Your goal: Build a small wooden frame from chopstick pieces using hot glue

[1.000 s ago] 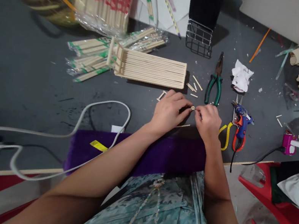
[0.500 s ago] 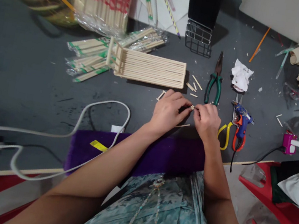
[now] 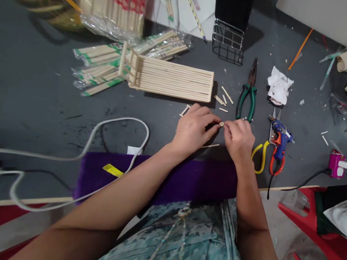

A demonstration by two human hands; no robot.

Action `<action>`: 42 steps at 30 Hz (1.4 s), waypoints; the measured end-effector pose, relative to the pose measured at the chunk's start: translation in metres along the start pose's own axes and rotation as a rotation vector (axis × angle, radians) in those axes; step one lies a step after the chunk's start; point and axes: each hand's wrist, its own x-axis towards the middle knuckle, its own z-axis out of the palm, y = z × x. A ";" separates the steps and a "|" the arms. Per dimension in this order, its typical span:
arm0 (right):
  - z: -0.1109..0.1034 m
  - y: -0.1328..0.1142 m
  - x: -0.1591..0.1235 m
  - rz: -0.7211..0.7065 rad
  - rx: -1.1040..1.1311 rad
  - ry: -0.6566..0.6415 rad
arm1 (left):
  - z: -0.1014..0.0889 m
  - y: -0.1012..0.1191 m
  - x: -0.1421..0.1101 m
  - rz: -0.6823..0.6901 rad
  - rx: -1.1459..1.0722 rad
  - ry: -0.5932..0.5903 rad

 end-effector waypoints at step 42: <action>-0.002 0.006 0.002 -0.008 0.088 -0.055 | 0.002 -0.001 -0.001 0.019 0.046 0.028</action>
